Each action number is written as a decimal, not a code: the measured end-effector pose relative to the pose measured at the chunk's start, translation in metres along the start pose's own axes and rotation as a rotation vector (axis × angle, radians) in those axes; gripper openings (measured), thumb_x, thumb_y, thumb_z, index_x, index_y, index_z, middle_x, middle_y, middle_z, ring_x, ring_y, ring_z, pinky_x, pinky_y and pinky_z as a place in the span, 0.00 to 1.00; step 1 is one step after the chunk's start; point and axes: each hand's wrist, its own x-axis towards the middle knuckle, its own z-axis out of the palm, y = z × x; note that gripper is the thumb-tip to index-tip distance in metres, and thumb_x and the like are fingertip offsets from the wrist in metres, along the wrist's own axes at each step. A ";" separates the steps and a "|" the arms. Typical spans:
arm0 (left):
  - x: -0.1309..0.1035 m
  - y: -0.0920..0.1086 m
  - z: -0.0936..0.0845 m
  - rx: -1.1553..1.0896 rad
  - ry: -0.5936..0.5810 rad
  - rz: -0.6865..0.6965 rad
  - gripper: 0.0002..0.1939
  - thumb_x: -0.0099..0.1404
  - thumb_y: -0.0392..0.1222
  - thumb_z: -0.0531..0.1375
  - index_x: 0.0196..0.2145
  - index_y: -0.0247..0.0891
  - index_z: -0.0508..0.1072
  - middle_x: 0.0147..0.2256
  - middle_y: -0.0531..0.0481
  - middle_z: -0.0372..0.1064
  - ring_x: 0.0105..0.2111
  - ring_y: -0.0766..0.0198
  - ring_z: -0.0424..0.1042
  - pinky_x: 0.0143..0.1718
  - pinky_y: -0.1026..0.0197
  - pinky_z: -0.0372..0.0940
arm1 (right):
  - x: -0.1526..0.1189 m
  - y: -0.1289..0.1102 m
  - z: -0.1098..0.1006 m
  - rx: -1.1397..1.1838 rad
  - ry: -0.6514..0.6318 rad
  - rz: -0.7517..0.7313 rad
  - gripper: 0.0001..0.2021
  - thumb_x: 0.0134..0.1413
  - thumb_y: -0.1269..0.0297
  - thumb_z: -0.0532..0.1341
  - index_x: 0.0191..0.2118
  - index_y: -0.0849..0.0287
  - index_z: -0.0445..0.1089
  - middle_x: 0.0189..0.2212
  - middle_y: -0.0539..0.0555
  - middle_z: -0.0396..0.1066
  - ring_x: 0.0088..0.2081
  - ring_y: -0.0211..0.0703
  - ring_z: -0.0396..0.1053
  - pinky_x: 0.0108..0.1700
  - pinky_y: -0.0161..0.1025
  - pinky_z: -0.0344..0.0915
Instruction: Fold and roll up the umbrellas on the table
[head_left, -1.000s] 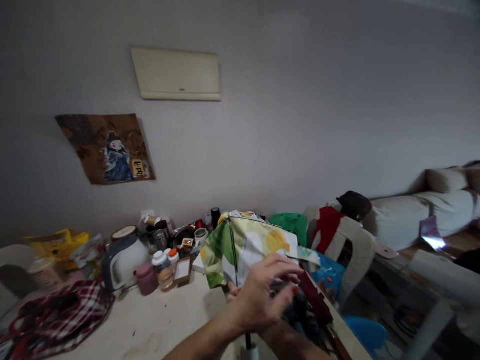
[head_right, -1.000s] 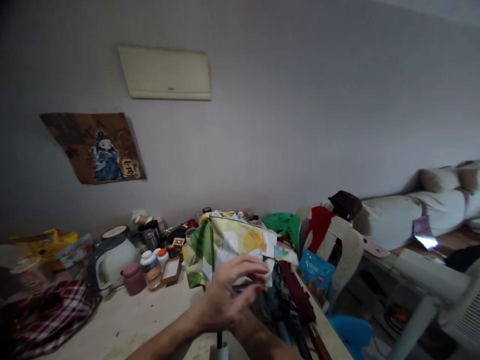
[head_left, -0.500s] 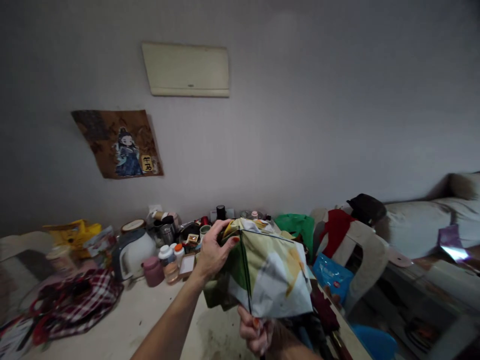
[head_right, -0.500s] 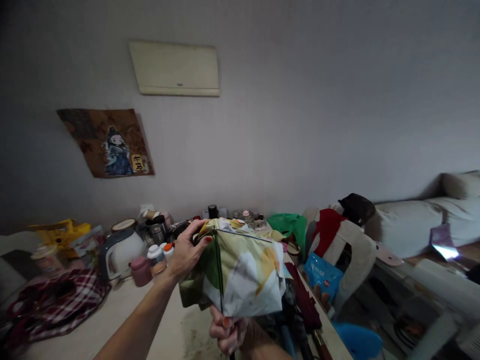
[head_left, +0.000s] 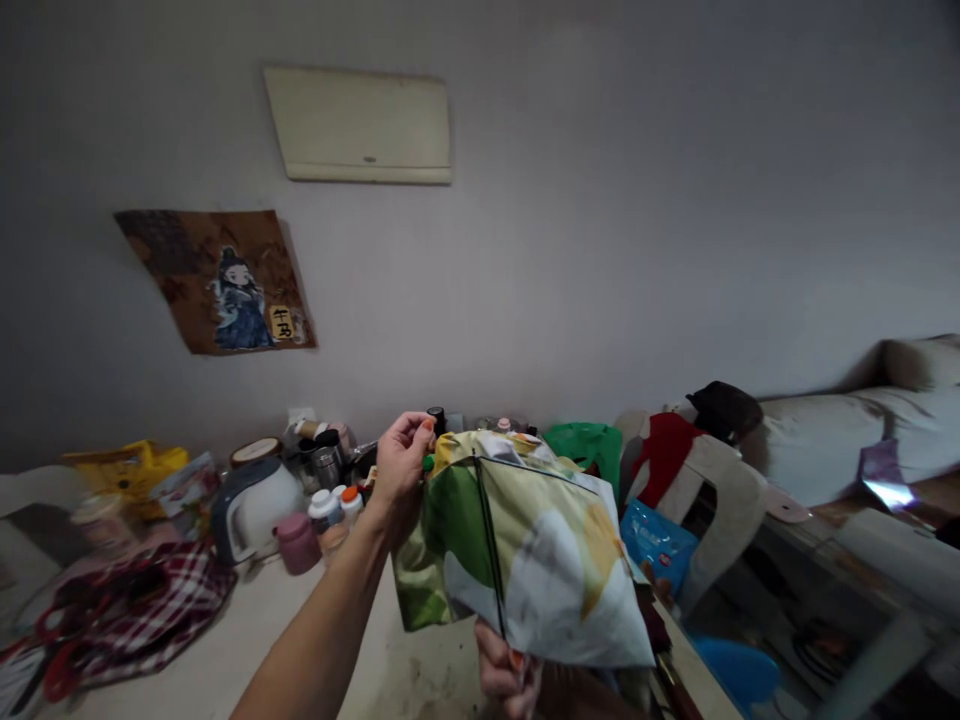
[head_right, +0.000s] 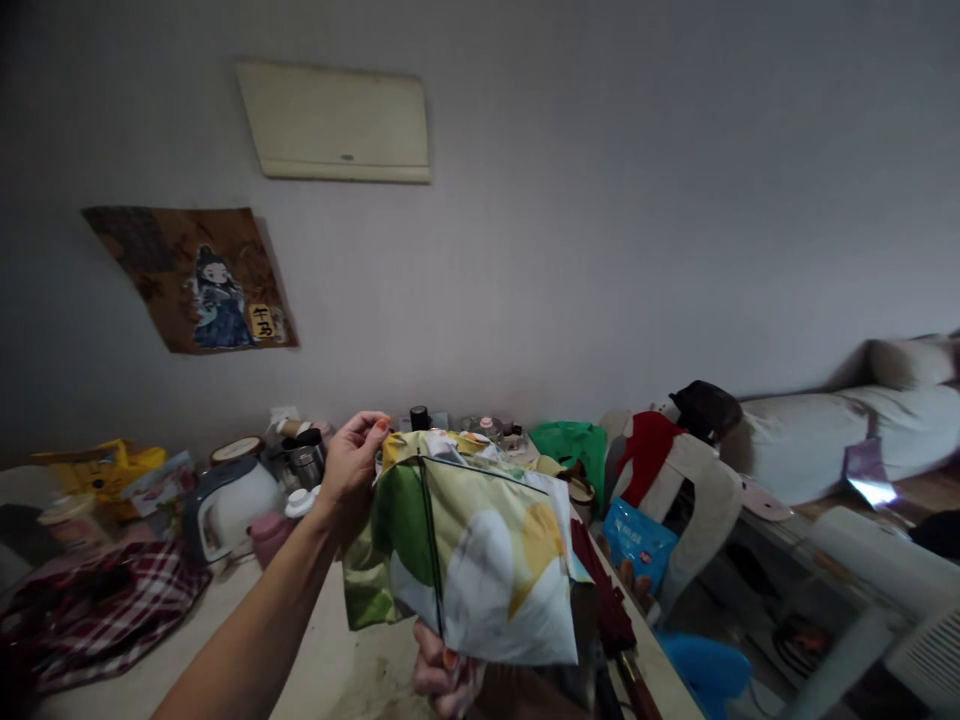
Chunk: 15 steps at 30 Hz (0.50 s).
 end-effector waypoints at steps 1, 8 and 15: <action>0.000 0.001 -0.004 0.029 0.053 0.022 0.15 0.59 0.51 0.60 0.36 0.37 0.69 0.25 0.55 0.64 0.23 0.68 0.63 0.27 0.66 0.59 | 0.004 -0.003 0.004 0.034 -0.080 -0.064 0.15 0.54 0.62 0.58 0.24 0.61 0.53 0.16 0.44 0.58 0.11 0.27 0.52 0.15 0.27 0.54; -0.050 0.007 -0.020 0.451 0.292 0.298 0.07 0.63 0.42 0.58 0.37 0.38 0.72 0.32 0.51 0.70 0.31 0.64 0.69 0.36 0.63 0.63 | 0.006 -0.023 0.009 0.120 -0.186 -0.404 0.10 0.55 0.75 0.57 0.29 0.60 0.52 0.24 0.42 0.62 0.09 0.18 0.47 0.14 0.20 0.55; -0.067 -0.037 -0.024 0.108 0.100 -0.332 0.23 0.51 0.54 0.66 0.41 0.39 0.71 0.41 0.47 0.71 0.41 0.58 0.70 0.41 0.60 0.63 | -0.002 -0.033 0.008 0.102 -0.155 -0.428 0.10 0.57 0.74 0.57 0.30 0.59 0.52 0.24 0.42 0.61 0.10 0.17 0.47 0.15 0.21 0.56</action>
